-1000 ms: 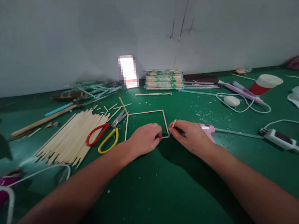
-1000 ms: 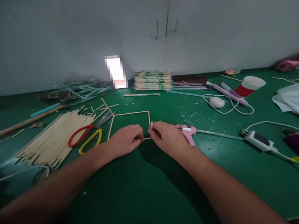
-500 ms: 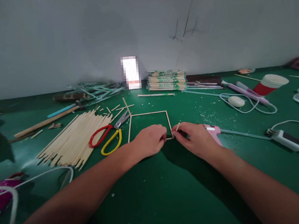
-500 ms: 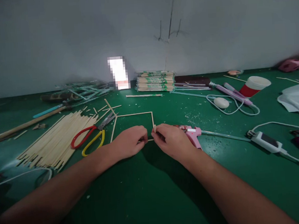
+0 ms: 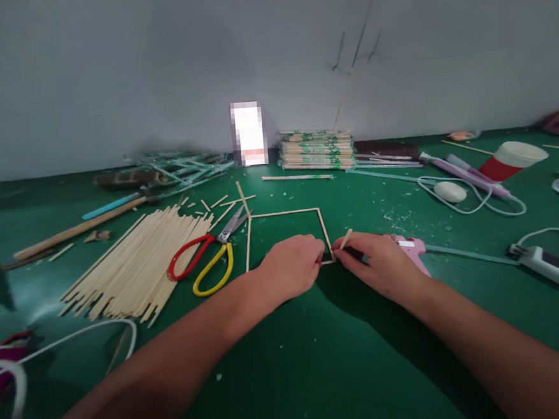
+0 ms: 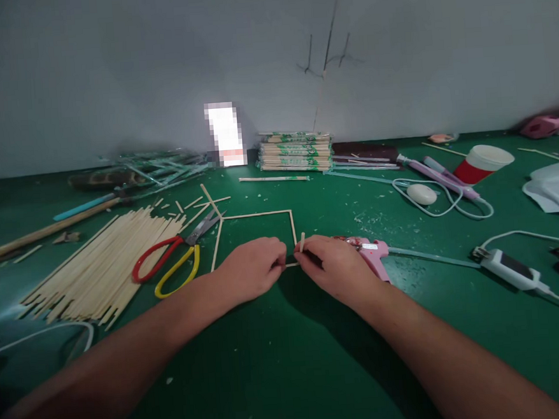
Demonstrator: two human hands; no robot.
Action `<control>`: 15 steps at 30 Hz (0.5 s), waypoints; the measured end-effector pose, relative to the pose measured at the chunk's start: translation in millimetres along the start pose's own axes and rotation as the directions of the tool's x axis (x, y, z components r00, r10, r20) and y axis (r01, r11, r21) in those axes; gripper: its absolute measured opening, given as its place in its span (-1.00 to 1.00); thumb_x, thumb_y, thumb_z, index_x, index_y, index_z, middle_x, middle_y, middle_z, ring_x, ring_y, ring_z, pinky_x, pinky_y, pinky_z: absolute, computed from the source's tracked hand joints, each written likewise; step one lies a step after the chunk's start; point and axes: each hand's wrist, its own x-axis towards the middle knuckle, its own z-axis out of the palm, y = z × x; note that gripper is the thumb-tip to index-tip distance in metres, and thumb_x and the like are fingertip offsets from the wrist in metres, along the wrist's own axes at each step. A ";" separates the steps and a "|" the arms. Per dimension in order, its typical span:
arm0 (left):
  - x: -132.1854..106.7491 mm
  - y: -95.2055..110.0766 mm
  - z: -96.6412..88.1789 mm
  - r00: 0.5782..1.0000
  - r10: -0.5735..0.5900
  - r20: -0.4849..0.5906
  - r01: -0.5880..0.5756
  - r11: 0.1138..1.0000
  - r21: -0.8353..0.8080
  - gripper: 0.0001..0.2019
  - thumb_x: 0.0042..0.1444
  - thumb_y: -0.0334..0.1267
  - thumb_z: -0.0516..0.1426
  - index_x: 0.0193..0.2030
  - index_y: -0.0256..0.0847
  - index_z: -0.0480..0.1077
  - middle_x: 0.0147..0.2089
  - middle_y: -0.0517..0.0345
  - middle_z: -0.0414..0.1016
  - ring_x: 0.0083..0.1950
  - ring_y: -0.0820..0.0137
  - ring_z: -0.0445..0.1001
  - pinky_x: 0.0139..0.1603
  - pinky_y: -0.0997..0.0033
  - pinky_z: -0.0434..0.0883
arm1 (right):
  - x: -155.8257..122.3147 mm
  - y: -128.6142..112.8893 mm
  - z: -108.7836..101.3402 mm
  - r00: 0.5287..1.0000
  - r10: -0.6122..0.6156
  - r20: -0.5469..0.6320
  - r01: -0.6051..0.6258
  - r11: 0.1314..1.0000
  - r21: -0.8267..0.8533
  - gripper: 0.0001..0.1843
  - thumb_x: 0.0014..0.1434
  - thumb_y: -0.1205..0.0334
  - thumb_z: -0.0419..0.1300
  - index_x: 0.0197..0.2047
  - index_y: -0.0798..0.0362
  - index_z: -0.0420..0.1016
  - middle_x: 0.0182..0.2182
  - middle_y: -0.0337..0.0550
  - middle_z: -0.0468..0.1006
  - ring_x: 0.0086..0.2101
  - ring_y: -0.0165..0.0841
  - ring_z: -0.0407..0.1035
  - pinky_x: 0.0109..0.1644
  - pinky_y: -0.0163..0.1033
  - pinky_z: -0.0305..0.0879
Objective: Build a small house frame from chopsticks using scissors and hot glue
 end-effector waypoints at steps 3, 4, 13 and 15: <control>-0.1 -0.1 -0.5 1.000 -0.004 0.005 0.004 1.000 -0.005 -0.91 0.10 -0.35 0.01 -0.35 -0.22 0.33 -0.31 0.10 0.39 -0.26 0.33 0.36 -0.30 0.34 0.28 | -0.5 0.4 0.5 1.000 -0.002 0.025 0.002 1.000 0.008 -0.82 0.20 0.31 0.07 -0.28 0.02 0.51 -0.33 -0.17 0.61 -0.32 -0.34 0.46 -0.27 -0.26 0.31; 0.0 -0.1 -0.7 1.000 -0.002 0.005 0.002 1.000 -0.007 -0.91 0.10 -0.35 0.01 -0.35 -0.22 0.33 -0.31 0.11 0.39 -0.26 0.33 0.36 -0.30 0.34 0.28 | -0.7 0.8 0.7 1.000 -0.001 0.031 0.001 1.000 0.007 -0.82 0.20 0.31 0.06 -0.28 0.02 0.51 -0.32 -0.18 0.61 -0.31 -0.33 0.46 -0.25 -0.25 0.32; 1.3 0.0 0.7 1.000 -0.004 -0.022 0.003 1.000 -0.020 -0.91 0.07 -0.36 0.03 -0.35 -0.22 0.35 -0.31 0.12 0.41 -0.26 0.33 0.38 -0.29 0.35 0.31 | 0.3 -0.8 1.8 0.997 0.012 0.081 -0.010 1.000 -0.018 -0.79 0.22 0.28 0.04 -0.28 0.04 0.50 -0.30 -0.16 0.59 -0.28 -0.30 0.46 -0.21 -0.23 0.31; 1.0 0.5 0.8 1.000 -0.005 -0.022 0.004 1.000 -0.016 -0.91 0.08 -0.35 0.03 -0.35 -0.22 0.35 -0.31 0.11 0.41 -0.26 0.33 0.39 -0.29 0.36 0.31 | 0.4 -1.1 1.9 0.998 0.018 0.068 -0.017 1.000 -0.021 -0.80 0.21 0.27 0.04 -0.28 0.04 0.50 -0.32 -0.16 0.59 -0.30 -0.30 0.46 -0.24 -0.24 0.30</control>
